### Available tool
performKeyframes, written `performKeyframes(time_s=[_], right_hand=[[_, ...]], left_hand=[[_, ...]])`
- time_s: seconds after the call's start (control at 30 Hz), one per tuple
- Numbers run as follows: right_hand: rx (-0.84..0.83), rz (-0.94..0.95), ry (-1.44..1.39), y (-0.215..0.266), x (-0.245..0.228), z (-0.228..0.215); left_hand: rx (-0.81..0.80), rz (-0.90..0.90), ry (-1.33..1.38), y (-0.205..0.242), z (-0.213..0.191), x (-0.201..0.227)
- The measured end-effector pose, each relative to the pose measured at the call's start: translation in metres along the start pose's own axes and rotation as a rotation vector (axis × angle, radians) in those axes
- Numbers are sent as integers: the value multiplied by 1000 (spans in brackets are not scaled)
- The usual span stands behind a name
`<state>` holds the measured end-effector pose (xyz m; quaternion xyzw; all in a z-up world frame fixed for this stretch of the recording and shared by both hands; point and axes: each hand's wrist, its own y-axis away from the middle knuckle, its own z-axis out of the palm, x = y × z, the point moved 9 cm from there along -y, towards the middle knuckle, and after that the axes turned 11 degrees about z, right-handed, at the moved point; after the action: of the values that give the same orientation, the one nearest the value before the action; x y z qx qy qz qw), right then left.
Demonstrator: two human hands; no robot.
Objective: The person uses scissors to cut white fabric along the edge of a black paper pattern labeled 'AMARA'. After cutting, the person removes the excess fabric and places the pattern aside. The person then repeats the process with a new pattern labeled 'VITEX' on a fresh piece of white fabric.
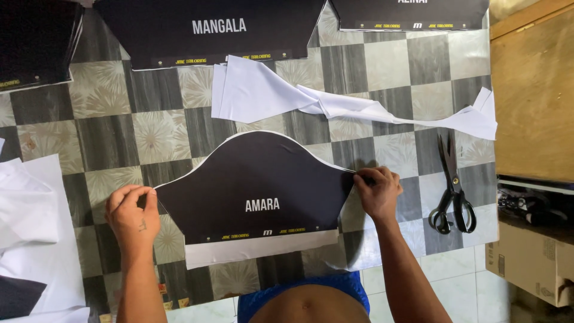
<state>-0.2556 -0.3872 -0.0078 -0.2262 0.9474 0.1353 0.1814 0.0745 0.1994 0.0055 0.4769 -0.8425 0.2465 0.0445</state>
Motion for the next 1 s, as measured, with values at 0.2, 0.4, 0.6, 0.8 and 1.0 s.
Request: performKeyframes(time_s=[0.2, 0.4, 0.6, 0.8, 1.0], right_hand=[[-17, 9, -12, -3, 5, 3], [-45, 61, -9, -7, 8, 4], [-56, 105, 15, -10, 9, 7], [-68, 114, 16, -6, 2, 2], [-50, 80, 24, -7, 0, -1]], left_hand=[[-1, -34, 10, 4, 6, -7], [1, -42, 32, 1, 4, -5], [-2, -39, 26, 3, 9, -11], [3, -45, 51, 1, 5, -8], [-17, -54, 67, 2, 8, -9]])
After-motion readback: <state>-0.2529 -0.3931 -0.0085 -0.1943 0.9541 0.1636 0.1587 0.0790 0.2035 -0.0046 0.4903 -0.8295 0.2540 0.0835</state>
